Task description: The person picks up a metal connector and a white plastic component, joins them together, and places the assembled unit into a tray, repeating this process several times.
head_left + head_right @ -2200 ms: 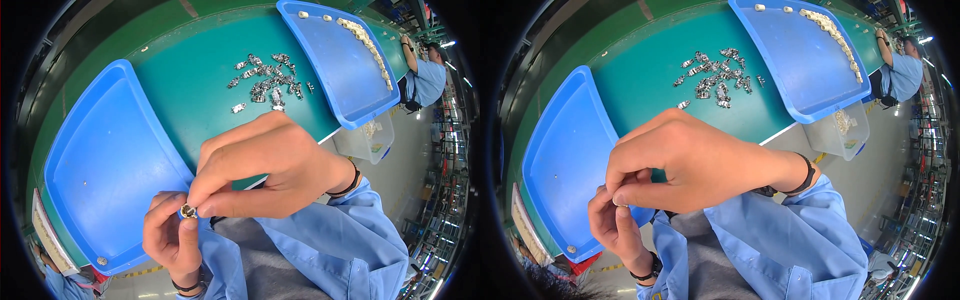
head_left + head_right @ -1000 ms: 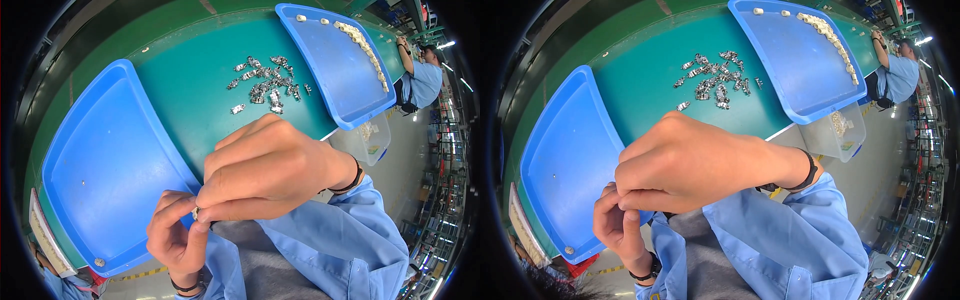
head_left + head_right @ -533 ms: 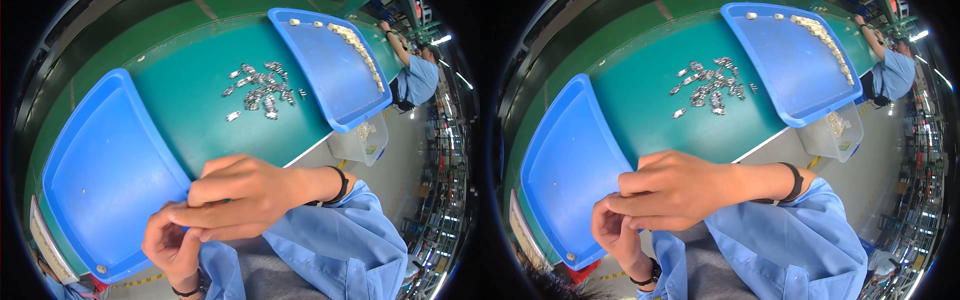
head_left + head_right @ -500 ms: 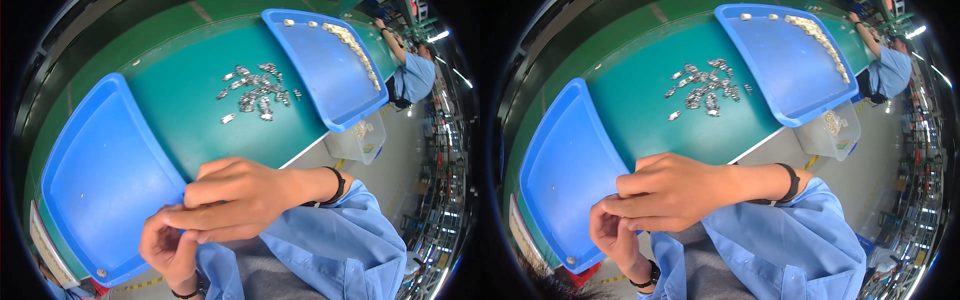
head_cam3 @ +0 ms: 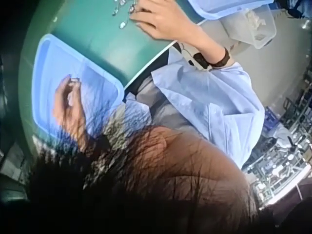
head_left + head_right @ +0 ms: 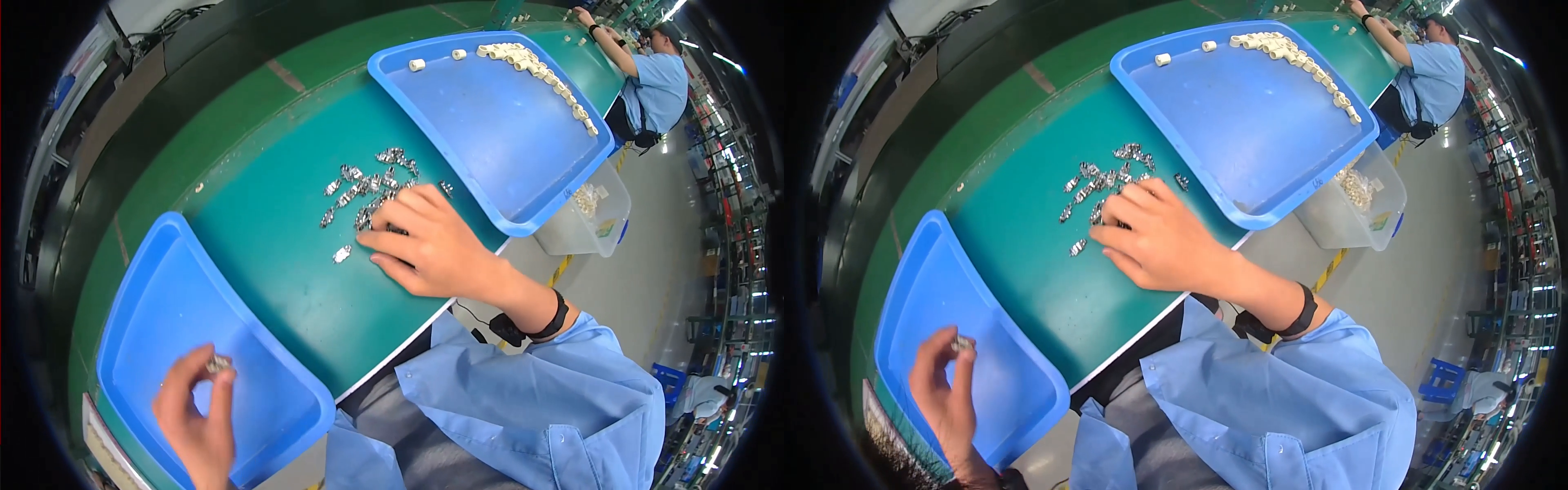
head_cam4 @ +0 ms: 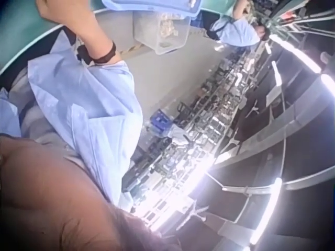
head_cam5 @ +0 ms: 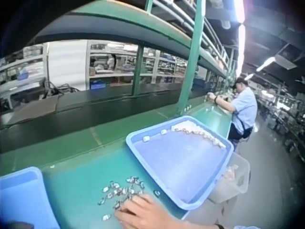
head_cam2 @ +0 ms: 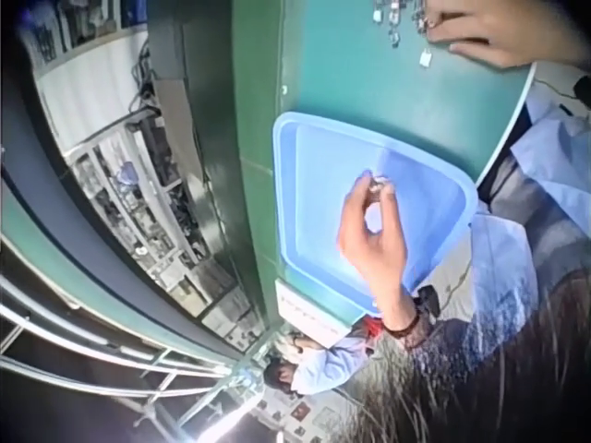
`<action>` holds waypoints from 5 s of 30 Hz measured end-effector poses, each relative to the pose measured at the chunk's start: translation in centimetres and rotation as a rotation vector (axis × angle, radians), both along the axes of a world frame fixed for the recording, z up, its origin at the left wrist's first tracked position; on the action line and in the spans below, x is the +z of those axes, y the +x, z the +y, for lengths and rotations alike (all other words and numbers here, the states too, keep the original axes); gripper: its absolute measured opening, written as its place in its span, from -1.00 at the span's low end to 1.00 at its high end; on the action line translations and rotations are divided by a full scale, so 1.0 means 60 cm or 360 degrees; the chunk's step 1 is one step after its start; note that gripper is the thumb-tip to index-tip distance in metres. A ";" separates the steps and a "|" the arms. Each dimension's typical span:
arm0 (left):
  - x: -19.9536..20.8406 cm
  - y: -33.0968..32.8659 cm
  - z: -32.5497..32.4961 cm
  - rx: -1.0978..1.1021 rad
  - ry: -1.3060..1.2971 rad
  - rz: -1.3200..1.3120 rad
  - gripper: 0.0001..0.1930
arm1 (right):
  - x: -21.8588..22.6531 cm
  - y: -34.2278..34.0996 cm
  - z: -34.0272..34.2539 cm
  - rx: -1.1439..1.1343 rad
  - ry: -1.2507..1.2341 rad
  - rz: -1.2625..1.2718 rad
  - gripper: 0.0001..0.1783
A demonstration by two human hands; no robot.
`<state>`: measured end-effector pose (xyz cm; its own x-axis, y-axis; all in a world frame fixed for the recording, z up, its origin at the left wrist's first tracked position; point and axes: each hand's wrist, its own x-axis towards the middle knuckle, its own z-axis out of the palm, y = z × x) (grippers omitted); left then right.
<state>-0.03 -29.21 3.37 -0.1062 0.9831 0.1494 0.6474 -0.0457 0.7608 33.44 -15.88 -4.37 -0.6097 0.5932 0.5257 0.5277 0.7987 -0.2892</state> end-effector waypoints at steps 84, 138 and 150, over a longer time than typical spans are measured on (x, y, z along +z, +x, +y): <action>-0.026 -0.283 -0.355 0.0651 -0.1036 0.1381 -0.80 | -0.001 0.009 0.009 0.0076 -0.0455 0.0478 -0.85; -0.068 0.114 -0.091 0.0061 0.0398 -0.0231 -0.61 | 0.100 -0.137 -0.062 0.1094 -0.0444 0.0710 -0.83; -0.065 0.123 -0.093 -0.0071 0.0262 -0.0450 -0.62 | 0.128 -0.145 -0.040 0.1300 -0.0075 0.0519 -0.94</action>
<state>7.38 -34.77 -0.51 -0.1233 0.9529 0.2771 0.4058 -0.2064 0.8903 24.75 -18.27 3.32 -0.6765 0.0628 0.7337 -0.3180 0.8737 -0.3681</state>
